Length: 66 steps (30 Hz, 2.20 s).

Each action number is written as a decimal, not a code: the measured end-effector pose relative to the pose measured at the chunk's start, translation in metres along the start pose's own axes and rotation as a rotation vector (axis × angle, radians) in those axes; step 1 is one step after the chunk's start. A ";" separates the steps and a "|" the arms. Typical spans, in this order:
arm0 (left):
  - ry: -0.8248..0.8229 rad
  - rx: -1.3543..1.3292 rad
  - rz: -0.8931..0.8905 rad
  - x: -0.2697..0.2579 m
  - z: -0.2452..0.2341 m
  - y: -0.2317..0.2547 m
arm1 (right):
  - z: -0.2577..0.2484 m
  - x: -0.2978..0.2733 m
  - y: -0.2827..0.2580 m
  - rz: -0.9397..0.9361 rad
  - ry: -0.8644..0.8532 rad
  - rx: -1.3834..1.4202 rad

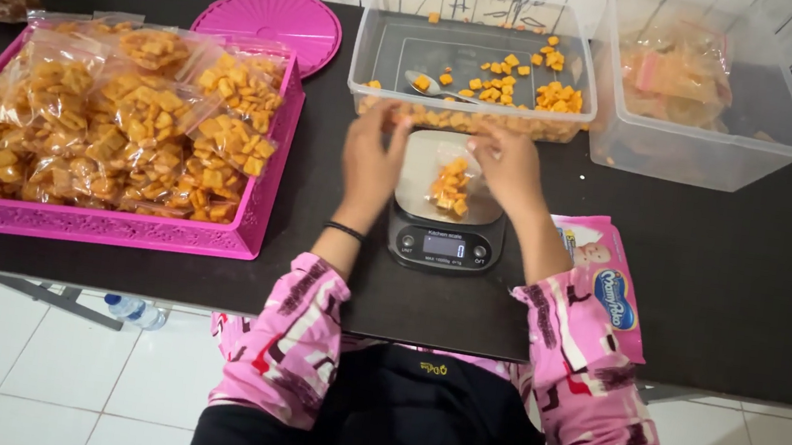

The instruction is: Packaging small orange snacks into plastic bags and weighing them on a digital scale for consistency.

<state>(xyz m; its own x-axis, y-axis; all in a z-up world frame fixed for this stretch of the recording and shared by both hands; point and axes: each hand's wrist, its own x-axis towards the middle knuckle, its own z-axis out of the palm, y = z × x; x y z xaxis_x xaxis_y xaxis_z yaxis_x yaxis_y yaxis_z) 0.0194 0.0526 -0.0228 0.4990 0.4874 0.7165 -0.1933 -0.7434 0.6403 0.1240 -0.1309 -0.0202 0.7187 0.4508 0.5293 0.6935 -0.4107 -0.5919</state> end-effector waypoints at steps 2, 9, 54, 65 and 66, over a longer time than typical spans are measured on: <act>0.014 0.033 0.025 0.003 -0.009 -0.015 | -0.024 0.003 -0.008 -0.060 0.031 -0.001; -0.249 0.324 -0.302 -0.006 -0.025 -0.109 | -0.040 -0.013 0.117 0.130 0.152 -0.337; -0.693 0.279 -0.258 0.005 0.058 0.044 | -0.025 -0.028 0.062 0.052 0.077 0.010; -0.455 -0.308 -0.319 0.018 0.037 0.052 | -0.039 -0.005 0.006 0.176 0.055 0.619; -0.442 -0.374 -0.271 0.020 0.035 0.050 | -0.041 0.000 0.001 0.180 0.062 0.620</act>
<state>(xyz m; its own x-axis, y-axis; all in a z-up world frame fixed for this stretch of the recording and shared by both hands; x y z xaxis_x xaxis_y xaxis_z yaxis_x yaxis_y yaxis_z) 0.0496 0.0090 0.0137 0.8576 0.3416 0.3845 -0.2527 -0.3712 0.8935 0.1267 -0.1634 0.0043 0.8355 0.3636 0.4120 0.4179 0.0665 -0.9061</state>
